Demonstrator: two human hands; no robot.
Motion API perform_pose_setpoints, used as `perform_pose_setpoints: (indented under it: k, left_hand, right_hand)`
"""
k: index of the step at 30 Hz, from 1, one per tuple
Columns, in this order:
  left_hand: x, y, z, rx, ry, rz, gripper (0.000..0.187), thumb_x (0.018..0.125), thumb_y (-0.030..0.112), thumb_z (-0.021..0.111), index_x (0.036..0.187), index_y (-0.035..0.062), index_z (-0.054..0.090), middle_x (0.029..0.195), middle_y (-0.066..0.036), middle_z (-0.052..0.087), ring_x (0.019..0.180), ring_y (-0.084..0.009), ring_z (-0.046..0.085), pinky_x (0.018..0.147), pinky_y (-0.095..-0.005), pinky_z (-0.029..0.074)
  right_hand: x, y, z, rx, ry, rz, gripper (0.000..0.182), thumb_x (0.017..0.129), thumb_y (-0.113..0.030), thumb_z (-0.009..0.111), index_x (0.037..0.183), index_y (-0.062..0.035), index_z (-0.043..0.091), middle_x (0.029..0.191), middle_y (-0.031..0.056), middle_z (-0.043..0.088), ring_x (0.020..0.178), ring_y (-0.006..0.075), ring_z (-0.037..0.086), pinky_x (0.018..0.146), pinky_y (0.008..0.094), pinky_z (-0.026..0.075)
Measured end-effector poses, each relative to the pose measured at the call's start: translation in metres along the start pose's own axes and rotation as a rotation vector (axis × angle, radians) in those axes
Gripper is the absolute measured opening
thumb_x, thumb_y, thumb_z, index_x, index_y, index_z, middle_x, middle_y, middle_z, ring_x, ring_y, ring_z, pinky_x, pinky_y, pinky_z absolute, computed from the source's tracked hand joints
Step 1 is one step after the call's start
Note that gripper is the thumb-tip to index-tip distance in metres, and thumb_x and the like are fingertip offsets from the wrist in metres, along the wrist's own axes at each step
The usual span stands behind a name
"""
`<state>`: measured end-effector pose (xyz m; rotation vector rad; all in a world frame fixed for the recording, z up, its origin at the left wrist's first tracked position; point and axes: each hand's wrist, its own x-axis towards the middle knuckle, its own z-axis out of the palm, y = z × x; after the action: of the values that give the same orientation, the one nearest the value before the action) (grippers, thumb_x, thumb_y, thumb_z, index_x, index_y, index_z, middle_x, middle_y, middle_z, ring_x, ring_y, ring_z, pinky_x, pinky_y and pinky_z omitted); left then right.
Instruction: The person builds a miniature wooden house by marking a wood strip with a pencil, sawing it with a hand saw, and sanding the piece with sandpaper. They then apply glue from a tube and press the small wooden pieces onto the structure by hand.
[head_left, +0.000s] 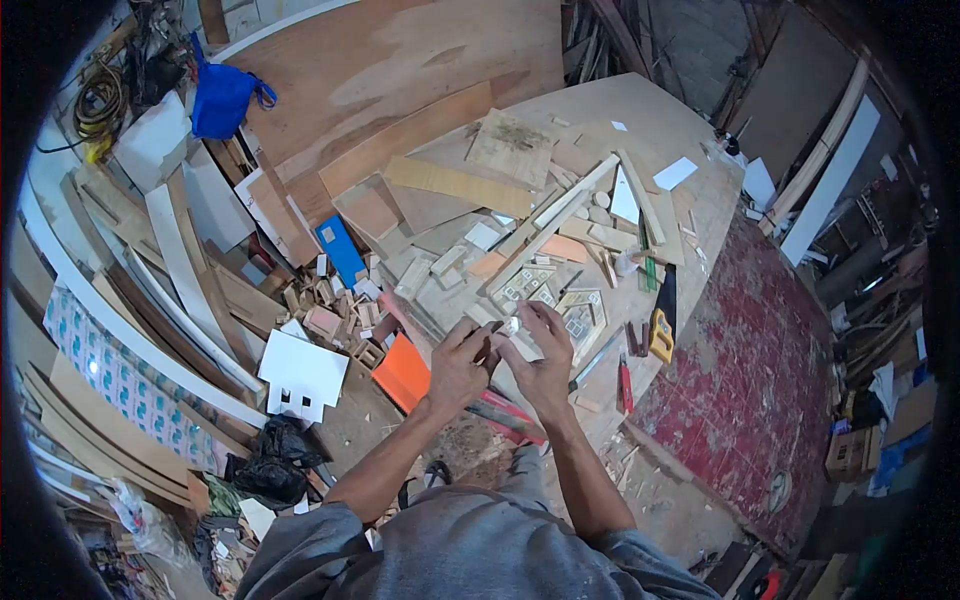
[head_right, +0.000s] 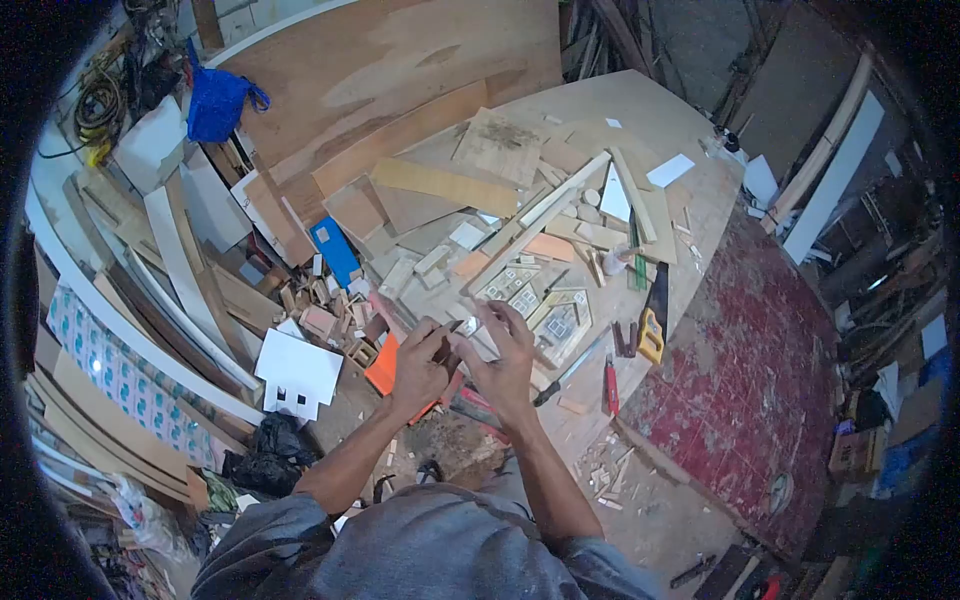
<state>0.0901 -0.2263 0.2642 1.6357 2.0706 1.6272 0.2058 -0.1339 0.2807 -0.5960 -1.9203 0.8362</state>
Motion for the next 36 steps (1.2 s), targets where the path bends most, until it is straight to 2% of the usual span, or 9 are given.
perform_pose_setpoints:
  k: [5,10,15,17,18,21,29,33,36]
  left_hand:
    - [-0.025,0.013,-0.037,0.042,-0.063,-0.012,0.034,0.078,0.006,0.072,0.112,0.0033,0.064,0.087,-0.009,0.053,0.074,-0.0268,0.060,0.061,-0.0381,0.051]
    - [-0.049,0.009,-0.052,0.021,-0.029,-0.012,0.036,0.080,0.008,0.070,0.114,0.0038,0.062,0.086,-0.011,0.051,0.075,-0.0296,0.059,0.061,-0.0403,0.049]
    - [-0.068,0.036,-0.066,0.066,0.018,-0.029,0.036,0.077,0.006,0.071,0.112,0.0040,0.062,0.084,-0.012,0.051,0.075,-0.0310,0.059,0.062,-0.0415,0.048]
    - [-0.079,0.050,-0.064,0.102,0.026,-0.044,0.033,0.076,0.005,0.070,0.109,0.0035,0.063,0.083,-0.011,0.052,0.075,-0.0312,0.060,0.062,-0.0415,0.049]
    - [-0.085,0.059,-0.064,0.090,0.015,-0.066,0.030,0.076,0.004,0.069,0.106,0.0035,0.064,0.083,-0.012,0.053,0.074,-0.0315,0.060,0.063,-0.0414,0.049]
    - [-0.103,0.085,-0.063,0.123,0.018,-0.041,0.029,0.076,0.005,0.069,0.104,0.0029,0.064,0.082,-0.012,0.053,0.074,-0.0316,0.060,0.063,-0.0414,0.049]
    - [-0.159,0.118,-0.065,0.131,0.060,-0.187,0.026,0.078,0.011,0.073,0.100,0.0008,0.063,0.080,-0.012,0.051,0.070,-0.0296,0.058,0.061,-0.0395,0.046]
    - [-0.185,0.118,-0.071,0.175,0.093,-0.175,0.029,0.081,0.016,0.076,0.101,-0.0001,0.064,0.080,-0.012,0.051,0.069,-0.0287,0.058,0.060,-0.0392,0.047]
    - [-0.193,0.116,-0.075,0.141,0.061,-0.165,0.029,0.082,0.018,0.076,0.102,-0.0001,0.065,0.080,-0.012,0.051,0.068,-0.0274,0.058,0.059,-0.0385,0.046]
  right_hand:
    - [-0.035,-0.043,0.019,-0.097,0.104,0.016,0.047,0.071,-0.012,0.085,0.114,-0.0045,0.070,0.125,0.0162,0.057,0.103,0.0294,0.057,0.091,0.0397,0.048]
    - [-0.058,-0.068,0.027,-0.217,0.067,-0.161,0.047,0.072,-0.011,0.084,0.116,-0.0047,0.070,0.127,0.0168,0.055,0.115,0.0321,0.052,0.099,0.0425,0.041]
    - [-0.067,-0.078,0.000,0.034,0.048,-0.111,0.050,0.073,-0.015,0.081,0.120,-0.0046,0.068,0.136,0.0209,0.048,0.121,0.0354,0.049,0.101,0.0432,0.039]
    - [-0.072,-0.074,-0.016,-0.041,-0.052,-0.122,0.052,0.073,-0.018,0.079,0.122,-0.0050,0.067,0.138,0.0219,0.046,0.123,0.0371,0.046,0.103,0.0445,0.036]
    - [-0.074,-0.073,-0.025,-0.105,-0.115,-0.228,0.054,0.074,-0.022,0.077,0.124,-0.0061,0.066,0.139,0.0224,0.046,0.123,0.0382,0.045,0.104,0.0468,0.032]
    - [-0.086,-0.074,-0.053,-0.266,-0.129,-0.306,0.055,0.075,-0.025,0.076,0.126,-0.0070,0.065,0.140,0.0228,0.045,0.123,0.0390,0.045,0.105,0.0476,0.028]
    - [-0.125,-0.085,-0.086,-0.294,-0.367,-0.337,0.061,0.083,-0.037,0.067,0.138,-0.0131,0.057,0.149,0.0238,0.035,0.131,0.0406,0.038,0.104,0.0506,0.027]
    - [-0.141,-0.090,-0.087,-0.208,-0.353,-0.287,0.062,0.083,-0.032,0.067,0.142,-0.0152,0.052,0.152,0.0234,0.031,0.133,0.0399,0.036,0.104,0.0510,0.027]
    - [-0.147,-0.104,-0.088,-0.304,-0.457,-0.339,0.072,0.078,-0.026,0.069,0.146,-0.0210,0.047,0.154,0.0224,0.028,0.133,0.0403,0.035,0.104,0.0534,0.027]
